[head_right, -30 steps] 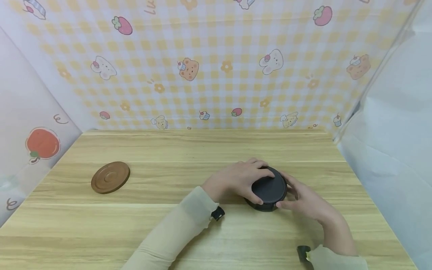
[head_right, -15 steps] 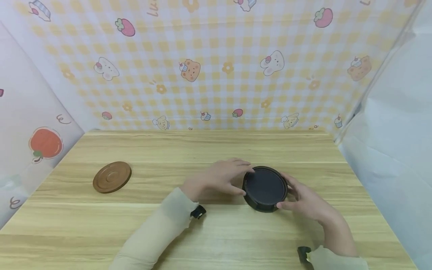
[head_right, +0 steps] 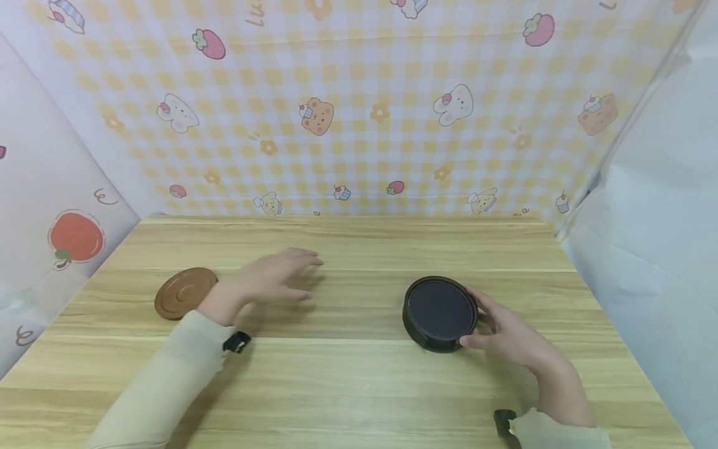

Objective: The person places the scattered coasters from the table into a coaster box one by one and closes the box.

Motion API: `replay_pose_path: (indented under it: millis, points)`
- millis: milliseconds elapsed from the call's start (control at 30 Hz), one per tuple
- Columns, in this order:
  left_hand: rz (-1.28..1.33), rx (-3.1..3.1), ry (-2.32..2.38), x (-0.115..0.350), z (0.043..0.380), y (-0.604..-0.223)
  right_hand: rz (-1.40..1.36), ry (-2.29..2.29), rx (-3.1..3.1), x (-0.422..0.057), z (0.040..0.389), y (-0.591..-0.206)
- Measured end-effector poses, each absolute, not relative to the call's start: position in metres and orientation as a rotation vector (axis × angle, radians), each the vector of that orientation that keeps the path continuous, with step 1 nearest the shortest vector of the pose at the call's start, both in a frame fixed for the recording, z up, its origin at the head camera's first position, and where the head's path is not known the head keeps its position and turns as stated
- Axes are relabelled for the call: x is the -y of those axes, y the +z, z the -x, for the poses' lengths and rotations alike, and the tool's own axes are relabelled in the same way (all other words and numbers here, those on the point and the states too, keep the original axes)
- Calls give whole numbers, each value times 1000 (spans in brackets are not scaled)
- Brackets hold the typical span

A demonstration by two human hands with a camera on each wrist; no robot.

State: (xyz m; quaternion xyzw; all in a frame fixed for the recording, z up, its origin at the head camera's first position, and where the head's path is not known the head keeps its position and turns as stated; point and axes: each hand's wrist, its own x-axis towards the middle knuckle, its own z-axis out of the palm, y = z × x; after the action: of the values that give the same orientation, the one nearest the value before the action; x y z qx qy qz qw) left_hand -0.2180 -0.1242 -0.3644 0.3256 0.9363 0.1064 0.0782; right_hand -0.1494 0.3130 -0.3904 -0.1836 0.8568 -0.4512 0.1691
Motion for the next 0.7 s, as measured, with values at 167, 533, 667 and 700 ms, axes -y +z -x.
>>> replay_pose_path:
  millis: [167,533,667,700]
  points:
    - [-877,-2839,365,169,212,-360,518,-1285,-2437,-313,149,-390]
    - [-671,-2938,364,248,193,-354,517,-1272,-2443,-312,149,-391]
    - [-635,-2974,355,269,188,-353,523,-1284,-2431,-313,150,-392]
    - [-625,-2976,357,274,186,-353,524,-1286,-2429,-313,150,-392]
